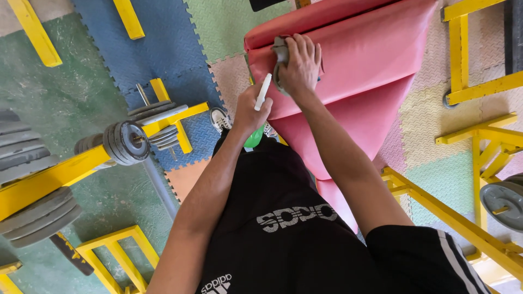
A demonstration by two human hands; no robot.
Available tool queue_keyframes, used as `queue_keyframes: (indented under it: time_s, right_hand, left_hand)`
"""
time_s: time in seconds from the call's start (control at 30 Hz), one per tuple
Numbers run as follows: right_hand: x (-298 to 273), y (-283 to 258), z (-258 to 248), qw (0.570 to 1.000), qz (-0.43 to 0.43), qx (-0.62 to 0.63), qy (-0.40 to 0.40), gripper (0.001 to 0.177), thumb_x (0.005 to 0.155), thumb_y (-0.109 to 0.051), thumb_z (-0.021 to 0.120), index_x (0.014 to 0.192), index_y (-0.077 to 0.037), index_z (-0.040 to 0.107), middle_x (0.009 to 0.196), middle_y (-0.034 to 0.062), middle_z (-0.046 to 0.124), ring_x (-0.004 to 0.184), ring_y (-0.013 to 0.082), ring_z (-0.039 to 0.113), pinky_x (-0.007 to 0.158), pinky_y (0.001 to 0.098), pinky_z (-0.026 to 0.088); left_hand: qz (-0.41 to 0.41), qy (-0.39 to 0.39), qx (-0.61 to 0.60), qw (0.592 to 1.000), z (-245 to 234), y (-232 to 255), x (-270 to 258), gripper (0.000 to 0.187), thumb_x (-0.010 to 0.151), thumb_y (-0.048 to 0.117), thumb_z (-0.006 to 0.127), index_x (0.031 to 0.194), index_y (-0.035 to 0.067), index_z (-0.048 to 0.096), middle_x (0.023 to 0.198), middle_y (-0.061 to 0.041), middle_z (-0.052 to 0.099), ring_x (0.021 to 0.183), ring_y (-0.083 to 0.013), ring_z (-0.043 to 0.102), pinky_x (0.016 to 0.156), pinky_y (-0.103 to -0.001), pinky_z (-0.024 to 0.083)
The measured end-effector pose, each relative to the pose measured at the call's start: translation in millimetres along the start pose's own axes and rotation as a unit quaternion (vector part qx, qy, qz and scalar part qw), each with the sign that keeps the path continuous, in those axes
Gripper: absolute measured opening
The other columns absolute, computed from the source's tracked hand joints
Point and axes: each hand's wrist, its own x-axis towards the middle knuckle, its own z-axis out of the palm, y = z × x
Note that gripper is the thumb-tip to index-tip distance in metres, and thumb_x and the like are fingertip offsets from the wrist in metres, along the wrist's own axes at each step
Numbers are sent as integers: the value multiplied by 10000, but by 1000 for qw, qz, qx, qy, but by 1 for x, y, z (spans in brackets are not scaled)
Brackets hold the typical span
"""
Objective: Spraying and wiping down metal weight plates before placing them on a rack in a gym.
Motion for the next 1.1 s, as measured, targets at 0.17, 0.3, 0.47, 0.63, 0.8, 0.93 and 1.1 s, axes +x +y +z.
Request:
queue_keyframes:
  time_s: [0.17, 0.3, 0.47, 0.63, 0.8, 0.93, 1.1]
  right_hand:
    - [-50, -1, 14, 983, -146, -44, 102, 682, 953, -258, 711, 1573, -183, 436, 1661, 110, 340, 1552, 359, 255, 1258, 621, 147]
    - [-89, 31, 7, 973, -217, -78, -21, 785, 917, -241, 716, 1630, -195, 390, 1715, 86, 275, 1577, 328, 226, 1250, 616, 149]
    - [-90, 67, -8, 961, -262, -92, -8, 809, 830, -177, 737, 1588, -187, 455, 1674, 48, 378, 1562, 275, 313, 1270, 597, 163]
    - [-73, 38, -5, 965, -258, -20, 37, 718, 825, -120, 736, 1512, -54, 536, 1608, 114, 465, 1519, 320, 398, 1273, 570, 223]
    - [-48, 41, 0, 955, -281, 49, 80, 704, 851, -61, 789, 1506, -38, 530, 1641, 140, 435, 1552, 351, 378, 1286, 561, 272]
    - [-38, 31, -47, 954, -292, -24, 66, 751, 776, -34, 797, 1490, -93, 572, 1616, 112, 468, 1511, 349, 408, 1235, 558, 306]
    - [-55, 28, -52, 986, -140, -20, 84, 657, 710, -43, 786, 1351, -106, 655, 1331, 110, 590, 1211, 353, 574, 1006, 484, 471]
  left_hand:
    - [-29, -9, 27, 999, -1, 1, 3, 436, 825, 99, 608, 1249, 10, 664, 986, -244, 698, 903, -395, 698, 825, -443, 556]
    - [-18, -13, 22, 1000, -3, 6, 6, 422, 828, 92, 614, 1237, 10, 672, 973, -236, 702, 898, -395, 699, 816, -440, 560]
    - [20, -7, 3, 1000, -1, 4, 6, 417, 820, 93, 620, 1227, 8, 654, 979, -231, 697, 904, -391, 703, 801, -447, 559]
    - [18, -7, 10, 1000, 5, 0, 5, 338, 819, 87, 616, 1143, 4, 664, 957, -235, 691, 890, -415, 685, 780, -453, 552]
    - [-26, -7, 30, 999, 11, -7, -1, 177, 825, 79, 628, 976, -11, 614, 858, -225, 658, 835, -403, 676, 756, -461, 540]
    - [-59, -15, -28, 998, 10, 17, -1, 288, 814, 86, 582, 1085, 19, 650, 845, -207, 673, 786, -359, 703, 714, -436, 550]
    - [-75, -34, 13, 997, 19, -3, -3, 259, 861, 96, 632, 1100, 1, 660, 862, -219, 675, 794, -344, 696, 742, -413, 547]
